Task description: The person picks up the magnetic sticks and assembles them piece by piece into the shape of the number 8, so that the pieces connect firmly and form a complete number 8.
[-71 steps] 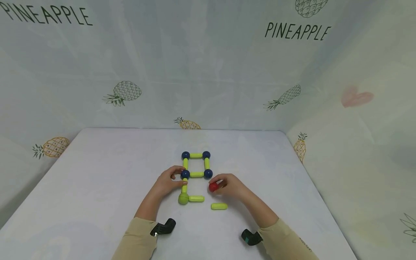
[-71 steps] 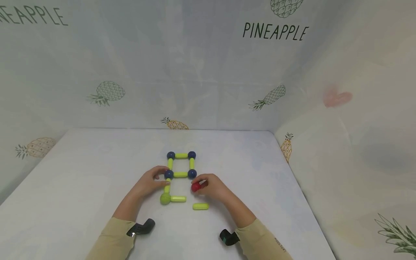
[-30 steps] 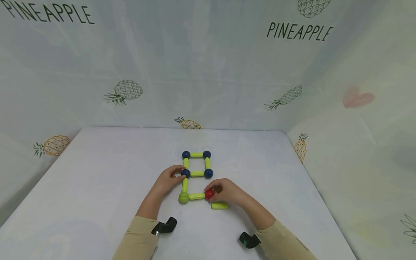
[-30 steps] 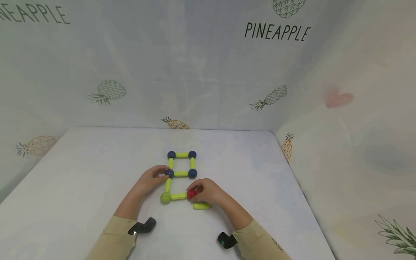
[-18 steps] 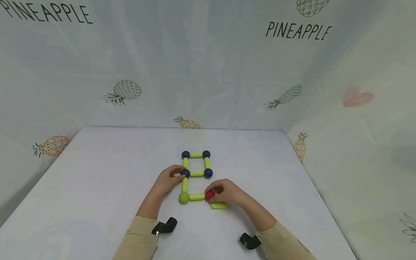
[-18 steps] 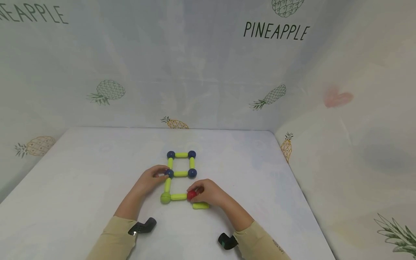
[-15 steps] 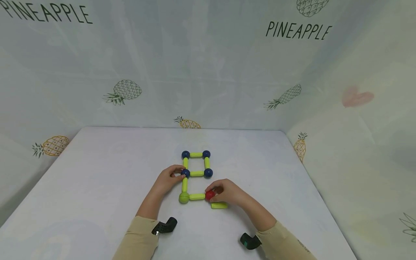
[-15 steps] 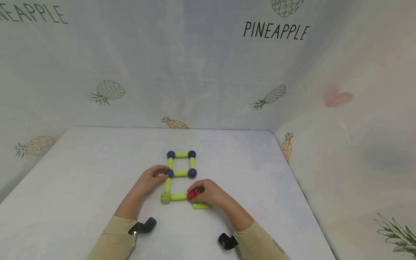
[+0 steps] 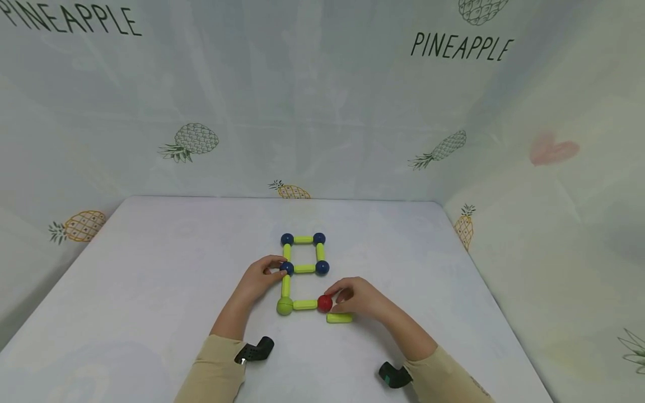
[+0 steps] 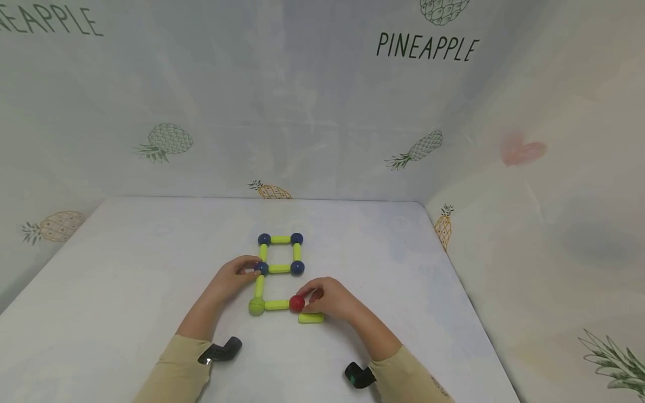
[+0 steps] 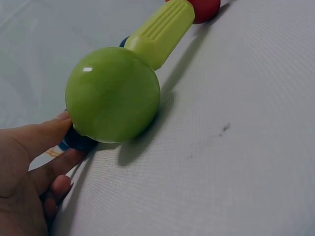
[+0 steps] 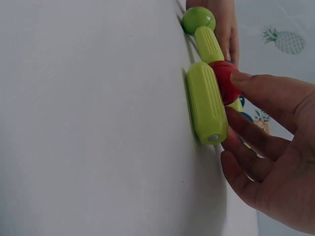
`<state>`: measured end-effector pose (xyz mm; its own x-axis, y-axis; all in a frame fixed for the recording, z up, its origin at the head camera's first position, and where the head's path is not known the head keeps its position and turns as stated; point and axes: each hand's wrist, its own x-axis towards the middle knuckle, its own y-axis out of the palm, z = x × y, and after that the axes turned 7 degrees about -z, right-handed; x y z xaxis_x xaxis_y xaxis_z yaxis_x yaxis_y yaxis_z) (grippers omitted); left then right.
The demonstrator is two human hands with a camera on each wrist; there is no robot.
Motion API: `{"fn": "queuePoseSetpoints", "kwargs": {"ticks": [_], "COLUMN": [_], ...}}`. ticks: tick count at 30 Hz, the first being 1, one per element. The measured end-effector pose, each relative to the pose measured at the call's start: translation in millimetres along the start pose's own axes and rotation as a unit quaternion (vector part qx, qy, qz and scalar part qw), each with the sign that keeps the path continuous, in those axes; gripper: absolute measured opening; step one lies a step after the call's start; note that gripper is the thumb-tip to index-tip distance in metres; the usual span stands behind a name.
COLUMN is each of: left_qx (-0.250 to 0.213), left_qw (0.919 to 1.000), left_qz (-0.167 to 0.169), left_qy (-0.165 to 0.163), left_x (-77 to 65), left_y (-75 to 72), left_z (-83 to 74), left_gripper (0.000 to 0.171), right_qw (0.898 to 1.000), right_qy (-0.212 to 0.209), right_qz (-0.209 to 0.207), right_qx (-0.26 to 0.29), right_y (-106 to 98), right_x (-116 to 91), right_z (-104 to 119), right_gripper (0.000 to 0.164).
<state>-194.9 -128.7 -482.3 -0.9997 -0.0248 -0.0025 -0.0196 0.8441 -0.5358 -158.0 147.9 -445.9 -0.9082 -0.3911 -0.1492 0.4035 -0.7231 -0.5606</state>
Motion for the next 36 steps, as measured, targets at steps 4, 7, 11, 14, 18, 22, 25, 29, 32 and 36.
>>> {"fn": "queuePoseSetpoints", "kwargs": {"ticks": [4, 7, 11, 14, 18, 22, 25, 29, 32, 36], "left_qx": [0.001, 0.002, -0.001, -0.006, -0.009, -0.005, -0.006, -0.010, -0.010, -0.006], "left_qw": [1.0000, 1.0000, 1.0000, 0.9999, 0.9999, 0.9999, 0.9999, 0.9998, 0.9997, 0.9996], "left_qz": [0.002, 0.007, 0.009, 0.008, 0.007, 0.003, 0.001, 0.004, 0.009, 0.013], "left_qy": [-0.003, -0.005, -0.002, 0.002, -0.002, -0.009, -0.011, -0.017, -0.021, -0.024], "left_x": [0.3, 0.7, 0.3, -1.6, -6.0, -10.6, -14.1, -21.5, -27.9, -34.9], "left_y": [-0.3, -0.4, -1.1, -2.0, -3.7, -4.8, -5.0, -6.5, -7.1, -6.3], "left_z": [0.4, 1.5, 2.5, 2.7, 1.8, 0.2, -0.2, -2.8, -5.9, -8.2], "left_gripper": [0.035, 0.036, 0.037, 0.039, 0.042, 0.044, 0.045, 0.047, 0.047, 0.050], "right_qw": [1.000, 1.000, 1.000, 1.000, 1.000, 0.999, 0.999, 0.998, 0.998, 0.998], "right_qy": [-0.002, -0.002, 0.000, 0.003, 0.008, 0.003, -0.003, -0.003, -0.006, -0.015], "right_qz": [0.000, 0.002, 0.009, 0.015, 0.022, 0.023, 0.023, 0.019, 0.017, 0.011], "right_qx": [-0.003, -0.002, 0.001, 0.001, -0.009, -0.028, -0.042, -0.053, -0.056, -0.061], "right_y": [-3, -4, -4, -5, -3, -1, 0, 2, 4, 7], "right_x": [-3, -6, -9, -10, -11, -13, -15, -17, -18, -19], "right_z": [-3, -5, -6, -7, -8, -8, -7, -6, -5, -4], "right_gripper": [0.028, 0.030, 0.029, 0.027, 0.026, 0.025, 0.025, 0.026, 0.027, 0.026]}}
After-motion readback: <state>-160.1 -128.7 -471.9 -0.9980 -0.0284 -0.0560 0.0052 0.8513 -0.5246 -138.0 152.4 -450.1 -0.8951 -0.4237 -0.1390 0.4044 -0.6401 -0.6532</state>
